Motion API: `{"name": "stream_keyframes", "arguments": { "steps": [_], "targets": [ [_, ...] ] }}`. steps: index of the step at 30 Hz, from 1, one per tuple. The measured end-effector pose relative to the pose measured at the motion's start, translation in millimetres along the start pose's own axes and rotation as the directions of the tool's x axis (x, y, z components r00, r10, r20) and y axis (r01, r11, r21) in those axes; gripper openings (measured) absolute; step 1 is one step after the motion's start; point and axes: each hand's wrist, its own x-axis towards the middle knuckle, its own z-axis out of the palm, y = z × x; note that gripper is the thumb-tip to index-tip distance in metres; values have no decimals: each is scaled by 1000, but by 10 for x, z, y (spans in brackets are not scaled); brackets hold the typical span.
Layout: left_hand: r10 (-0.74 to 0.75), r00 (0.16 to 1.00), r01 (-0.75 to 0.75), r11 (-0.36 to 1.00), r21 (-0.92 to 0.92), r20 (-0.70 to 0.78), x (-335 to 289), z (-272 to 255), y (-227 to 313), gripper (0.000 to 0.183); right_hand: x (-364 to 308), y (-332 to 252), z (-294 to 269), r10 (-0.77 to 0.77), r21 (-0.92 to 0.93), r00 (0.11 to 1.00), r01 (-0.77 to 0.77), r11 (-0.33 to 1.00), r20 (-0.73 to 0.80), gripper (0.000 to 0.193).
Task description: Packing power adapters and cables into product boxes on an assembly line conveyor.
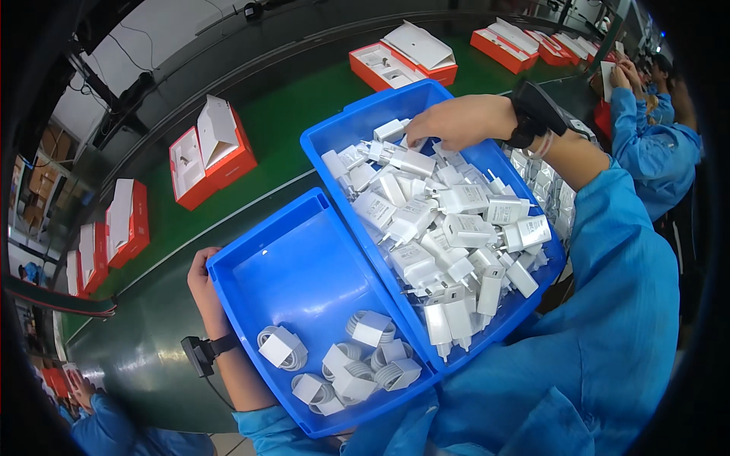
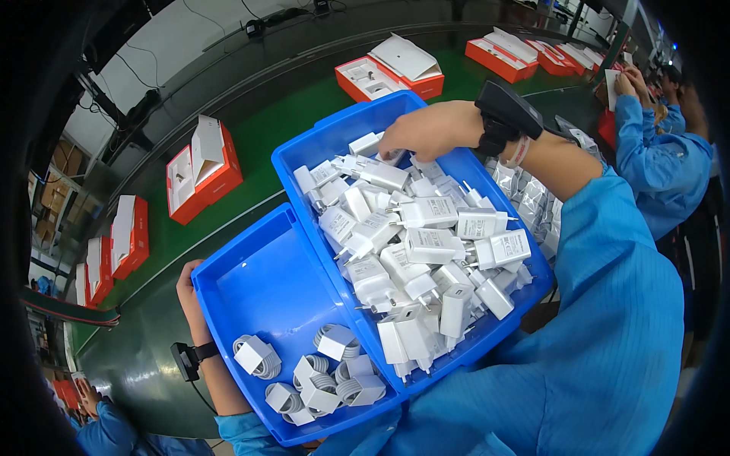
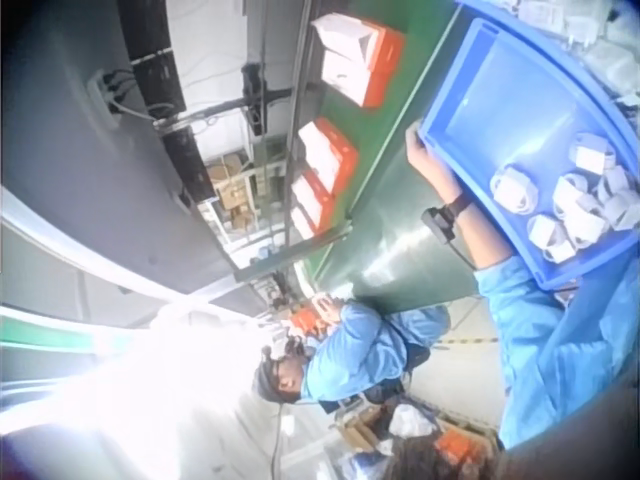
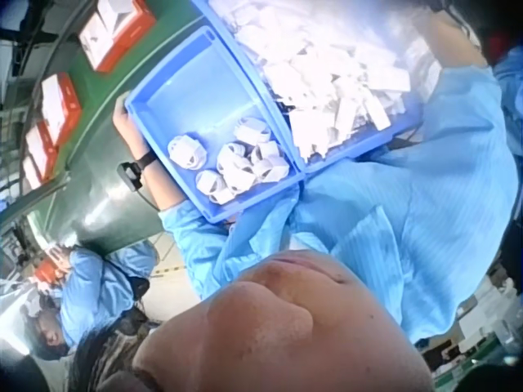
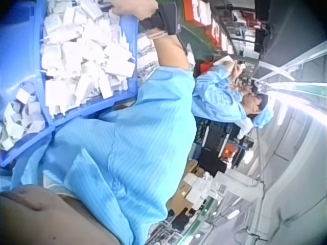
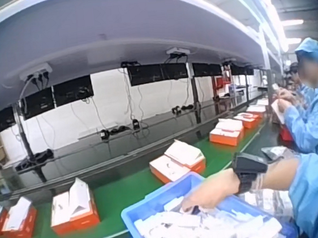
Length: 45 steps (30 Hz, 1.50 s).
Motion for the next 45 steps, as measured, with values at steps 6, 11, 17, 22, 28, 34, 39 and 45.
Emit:
{"name": "stream_keyframes", "arguments": {
  "steps": [6,11,17,22,28,34,39,45],
  "targets": [
    [-17,1000,17,1000,18,-3,-29,-6,37,11,149,140,251,-96,-90,971,78,993,-217,40],
    [-33,999,33,999,7,-14,-57,-10,8,10,263,119,169,-204,-350,961,129,928,-187,33],
    [31,999,-31,999,23,-6,-19,-69,-101,16,43,-7,-330,-33,5,895,40,999,-445,38],
    [-14,1000,14,1000,28,-10,18,-42,-113,19,231,-353,-1058,-96,221,750,311,924,-654,49],
    [5,999,-4,1000,22,-39,16,-54,-140,19,1209,-1149,-1709,-137,161,682,355,921,-719,42],
    [22,994,0,978,209,-103,-26,-38,-16,17,2860,-1132,-1245,20,132,538,171,976,-843,47],
    [141,981,-70,897,437,-133,-37,31,-50,18,3277,-1266,-874,233,349,513,142,926,-826,45],
    [153,980,-81,886,456,-124,-43,12,-49,17,3553,-1222,-771,261,345,548,54,937,-794,47]
  ]
}}
